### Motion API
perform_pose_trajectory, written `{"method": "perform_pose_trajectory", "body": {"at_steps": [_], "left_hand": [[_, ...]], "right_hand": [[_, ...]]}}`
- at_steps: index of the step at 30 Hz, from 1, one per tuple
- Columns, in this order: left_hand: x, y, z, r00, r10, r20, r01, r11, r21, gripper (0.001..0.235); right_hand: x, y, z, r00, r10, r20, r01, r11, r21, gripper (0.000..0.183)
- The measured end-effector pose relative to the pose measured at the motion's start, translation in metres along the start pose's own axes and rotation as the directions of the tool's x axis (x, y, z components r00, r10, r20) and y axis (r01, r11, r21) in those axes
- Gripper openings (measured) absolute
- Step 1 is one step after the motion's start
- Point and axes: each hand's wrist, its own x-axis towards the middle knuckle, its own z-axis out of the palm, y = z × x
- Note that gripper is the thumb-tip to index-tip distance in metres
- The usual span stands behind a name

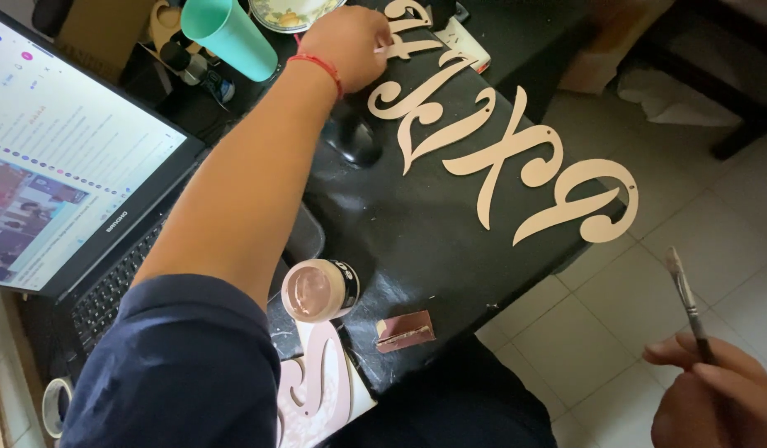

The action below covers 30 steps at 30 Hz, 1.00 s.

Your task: Painting wooden letters with pink paint using a paintbrush at a desk.

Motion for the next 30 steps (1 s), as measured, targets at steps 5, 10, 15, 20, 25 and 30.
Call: {"method": "perform_pose_trajectory", "body": {"at_steps": [5, 10, 15, 20, 25, 30], "left_hand": [[-0.006, -0.015, 0.002, 1.0, -0.005, -0.015, 0.007, 0.993, 0.117, 0.029], [-0.009, -0.018, 0.001, 0.999, 0.052, 0.014, -0.054, 0.992, 0.117, 0.032], [-0.004, -0.019, 0.004, 0.973, 0.227, -0.038, -0.218, 0.961, 0.17, 0.026], [0.004, -0.018, 0.012, 0.971, 0.23, -0.063, -0.213, 0.956, 0.203, 0.025], [0.01, -0.013, 0.014, 0.993, 0.117, -0.017, -0.11, 0.965, 0.236, 0.047], [0.01, -0.015, 0.017, 0.976, 0.199, -0.087, -0.185, 0.972, 0.141, 0.033]], "right_hand": [[-0.002, 0.014, -0.006, 0.999, -0.044, 0.0, 0.044, 0.998, -0.033, 0.037], [-0.001, 0.048, -0.038, 0.978, 0.164, 0.13, -0.176, 0.98, 0.089, 0.046], [0.001, 0.039, -0.026, 0.991, -0.052, 0.121, 0.054, 0.998, -0.014, 0.04], [0.003, 0.058, -0.033, 0.949, -0.204, 0.24, 0.216, 0.976, -0.022, 0.038], [-0.003, 0.016, -0.008, 0.999, -0.042, 0.024, 0.043, 0.998, -0.042, 0.032], [-0.001, 0.013, -0.002, 1.0, -0.008, -0.028, 0.009, 1.0, 0.015, 0.034]]}}
